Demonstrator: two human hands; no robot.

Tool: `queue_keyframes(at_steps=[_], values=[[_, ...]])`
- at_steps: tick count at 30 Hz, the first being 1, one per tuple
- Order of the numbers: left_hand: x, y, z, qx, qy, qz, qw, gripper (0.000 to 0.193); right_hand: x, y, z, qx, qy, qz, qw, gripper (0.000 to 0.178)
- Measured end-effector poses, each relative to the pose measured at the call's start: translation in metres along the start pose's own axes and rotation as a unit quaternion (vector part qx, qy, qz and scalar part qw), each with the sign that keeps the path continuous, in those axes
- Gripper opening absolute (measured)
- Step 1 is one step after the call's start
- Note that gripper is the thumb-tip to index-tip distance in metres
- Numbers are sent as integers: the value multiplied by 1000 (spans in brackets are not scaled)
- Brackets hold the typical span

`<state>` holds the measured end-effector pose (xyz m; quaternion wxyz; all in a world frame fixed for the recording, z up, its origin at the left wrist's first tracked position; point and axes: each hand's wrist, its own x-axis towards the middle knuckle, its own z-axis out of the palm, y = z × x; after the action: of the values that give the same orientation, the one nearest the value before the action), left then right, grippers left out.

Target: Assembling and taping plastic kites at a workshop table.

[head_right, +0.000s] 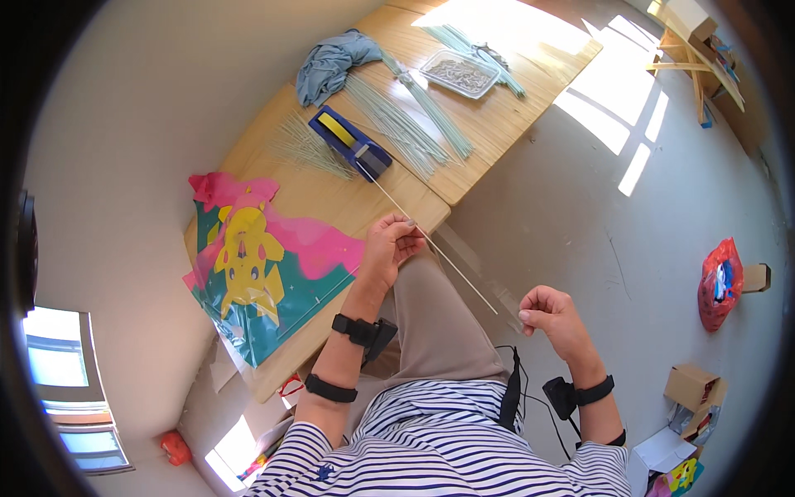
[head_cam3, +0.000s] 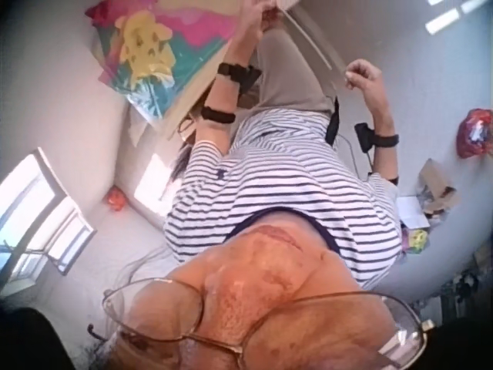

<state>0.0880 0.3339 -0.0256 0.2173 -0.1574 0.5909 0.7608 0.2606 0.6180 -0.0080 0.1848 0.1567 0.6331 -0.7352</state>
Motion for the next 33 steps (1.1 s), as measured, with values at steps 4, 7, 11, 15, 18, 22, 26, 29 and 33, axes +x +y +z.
queue_keyframes(at_steps=[4, 7, 11, 15, 18, 22, 26, 29, 33], values=[[18, 14, -53, 3, 33, 13, 999, 4, 7, 7, -6, 0, 21, 13, 1000, 6], [44, 32, -110, 40, 109, 24, 993, 5, 18, 17, -11, -7, 32, 31, 999, 5], [92, 63, -177, 110, 204, 28, 972, 6, 28, 20, -12, -14, 59, 68, 996, 4], [144, 84, -222, 131, 242, 24, 961, 8, 36, 25, -17, -12, 87, 88, 992, 5], [176, 99, -242, 121, 278, 15, 953, 8, 43, 25, -17, -18, 105, 94, 990, 5], [188, 106, -221, 72, 297, 99, 947, 7, 47, 30, -16, -22, 133, 98, 986, 6], [158, 90, -182, 95, 306, 184, 929, 12, 52, 29, -15, -45, 135, 91, 986, 5], [119, 68, -127, 6, 202, 150, 968, 11, 53, 39, -20, -63, 130, 74, 987, 5], [90, 51, -56, -198, 118, 38, 972, 13, 57, 41, -22, -62, 104, 61, 991, 5]])
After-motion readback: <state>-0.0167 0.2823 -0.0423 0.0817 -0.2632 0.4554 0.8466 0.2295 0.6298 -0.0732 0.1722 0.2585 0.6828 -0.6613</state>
